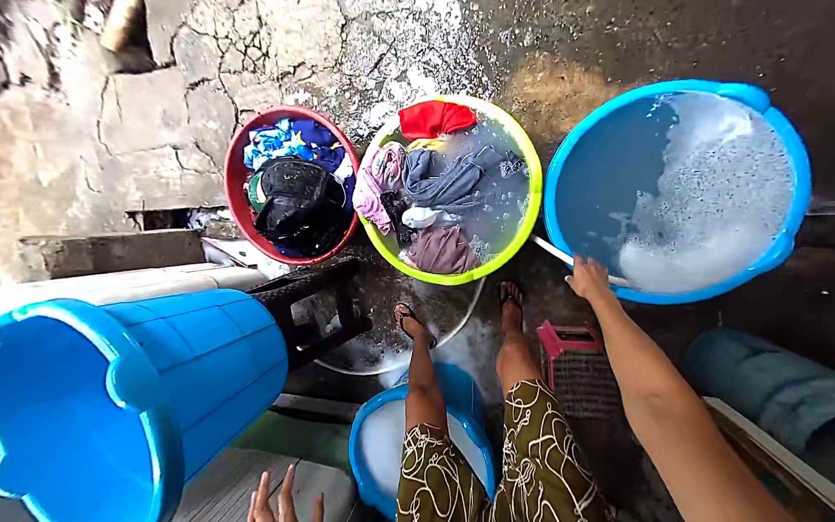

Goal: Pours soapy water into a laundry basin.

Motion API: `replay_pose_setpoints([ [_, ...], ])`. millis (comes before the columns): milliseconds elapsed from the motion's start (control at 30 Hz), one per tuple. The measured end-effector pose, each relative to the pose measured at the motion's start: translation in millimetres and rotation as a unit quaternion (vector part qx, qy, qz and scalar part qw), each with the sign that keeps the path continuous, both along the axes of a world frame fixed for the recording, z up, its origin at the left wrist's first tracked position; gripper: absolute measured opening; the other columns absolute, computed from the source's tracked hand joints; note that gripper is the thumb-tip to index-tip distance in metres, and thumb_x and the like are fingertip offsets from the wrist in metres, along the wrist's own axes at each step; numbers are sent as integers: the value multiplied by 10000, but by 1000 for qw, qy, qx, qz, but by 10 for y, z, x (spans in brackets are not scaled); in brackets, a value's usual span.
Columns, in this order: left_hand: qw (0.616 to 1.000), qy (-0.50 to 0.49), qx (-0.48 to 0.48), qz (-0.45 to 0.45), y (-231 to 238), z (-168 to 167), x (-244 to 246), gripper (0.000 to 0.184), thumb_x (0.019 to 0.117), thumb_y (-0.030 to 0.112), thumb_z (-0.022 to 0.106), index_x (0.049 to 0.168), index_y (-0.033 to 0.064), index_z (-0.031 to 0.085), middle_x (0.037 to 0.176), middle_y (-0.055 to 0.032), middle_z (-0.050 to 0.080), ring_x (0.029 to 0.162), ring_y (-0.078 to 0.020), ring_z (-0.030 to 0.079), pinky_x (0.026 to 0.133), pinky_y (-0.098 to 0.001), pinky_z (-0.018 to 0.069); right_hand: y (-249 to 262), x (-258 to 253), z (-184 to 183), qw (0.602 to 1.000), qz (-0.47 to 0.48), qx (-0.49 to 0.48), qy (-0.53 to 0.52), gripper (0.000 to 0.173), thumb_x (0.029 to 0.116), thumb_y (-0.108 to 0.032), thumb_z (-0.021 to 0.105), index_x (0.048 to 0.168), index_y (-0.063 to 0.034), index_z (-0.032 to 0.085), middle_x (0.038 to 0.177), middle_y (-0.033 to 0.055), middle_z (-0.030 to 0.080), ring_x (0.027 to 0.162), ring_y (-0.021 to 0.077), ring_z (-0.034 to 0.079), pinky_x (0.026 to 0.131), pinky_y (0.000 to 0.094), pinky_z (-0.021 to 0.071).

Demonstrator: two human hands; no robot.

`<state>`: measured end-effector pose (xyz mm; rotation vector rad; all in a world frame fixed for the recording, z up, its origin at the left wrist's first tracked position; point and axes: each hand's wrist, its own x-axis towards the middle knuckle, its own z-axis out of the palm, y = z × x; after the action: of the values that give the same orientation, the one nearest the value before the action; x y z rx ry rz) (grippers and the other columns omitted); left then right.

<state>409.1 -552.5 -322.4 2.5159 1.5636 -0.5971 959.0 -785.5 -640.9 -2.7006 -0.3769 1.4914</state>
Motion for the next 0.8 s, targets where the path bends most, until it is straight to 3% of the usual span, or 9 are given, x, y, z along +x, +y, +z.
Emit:
replay_pose_setpoints([
  [100, 999, -11, -29, 10, -191, 2, -84, 634, 938, 371, 600, 1435, -17, 533, 1552, -369, 342, 1438, -584, 299, 1156, -709, 191, -26, -474, 114, 999, 27, 29, -16, 402, 1050, -82, 470, 1425, 58, 510, 1403, 381, 494, 1354, 536, 449, 1073, 672, 373],
  [167, 997, -58, -48, 27, -308, 2, -13, 599, 933, 308, 617, 1396, -68, 550, 1526, -404, 347, 1413, -621, 298, 1165, -692, 199, -149, -833, 430, 993, 66, 91, -35, 393, 1039, -163, 516, 1371, 40, 572, 1321, 367, 564, 1289, 541, 508, 1047, 673, 398],
  [267, 987, -140, -73, 11, -474, -24, 244, 559, 915, 266, 626, 1337, -99, 585, 1484, -409, 398, 1383, -630, 339, 1139, -706, 258, -403, -1340, 1315, 968, 111, 199, -102, 373, 962, -304, 674, 1074, 51, 699, 1036, 302, 684, 1055, 511, 645, 885, 655, 487],
  [333, 975, -203, -89, -3, -563, -139, 563, 569, 875, 267, 665, 1326, -74, 604, 1486, -375, 424, 1383, -592, 370, 1127, -701, 290, -461, -1484, 1997, 935, 135, 280, -172, 335, 862, -298, 766, 826, 26, 688, 799, 221, 677, 833, 454, 681, 722, 596, 520],
  [400, 959, -261, -112, -12, -649, -173, 930, 648, 818, 253, 745, 1366, -54, 585, 1512, -361, 402, 1391, -574, 374, 1123, -675, 321, -444, -1520, 2617, 892, 186, 346, -223, 329, 793, -319, 761, 696, -28, 642, 669, 140, 636, 683, 370, 671, 594, 510, 506],
  [500, 934, -334, -120, -35, -634, -125, 1295, 846, 735, 285, 834, 1443, -46, 511, 1544, -378, 338, 1416, -580, 333, 1121, -685, 323, -192, -1476, 3373, 827, 262, 430, -251, 367, 803, -376, 683, 615, -77, 581, 582, 80, 586, 565, 283, 623, 496, 424, 454],
  [600, 917, -380, -118, -32, -533, -6, 1352, 905, 704, 421, 830, 1457, 19, 531, 1558, -315, 380, 1441, -552, 322, 1117, -742, 258, 259, -1475, 4024, 750, 339, 498, -274, 480, 991, -413, 536, 618, -113, 569, 552, 39, 546, 515, 219, 565, 474, 359, 420],
  [700, 896, -399, -193, -36, -464, 186, 1217, 641, 795, 423, 805, 1347, 126, 672, 1508, -173, 523, 1421, -451, 432, 1113, -773, 246, 771, -1652, 4580, 653, 424, 571, -260, 362, 1016, -245, 539, 682, -120, 604, 571, 25, 539, 529, 201, 541, 500, 335, 421],
  [800, 862, -435, -261, -6, -476, 327, 989, 381, 939, 361, 681, 1191, 84, 751, 1289, -103, 701, 1286, -329, 603, 1136, -647, 343, 1340, -1961, 4935, 546, 499, 639, -212, 243, 976, -79, 525, 756, -108, 624, 626, 17, 570, 572, 176, 527, 532, 306, 401],
])
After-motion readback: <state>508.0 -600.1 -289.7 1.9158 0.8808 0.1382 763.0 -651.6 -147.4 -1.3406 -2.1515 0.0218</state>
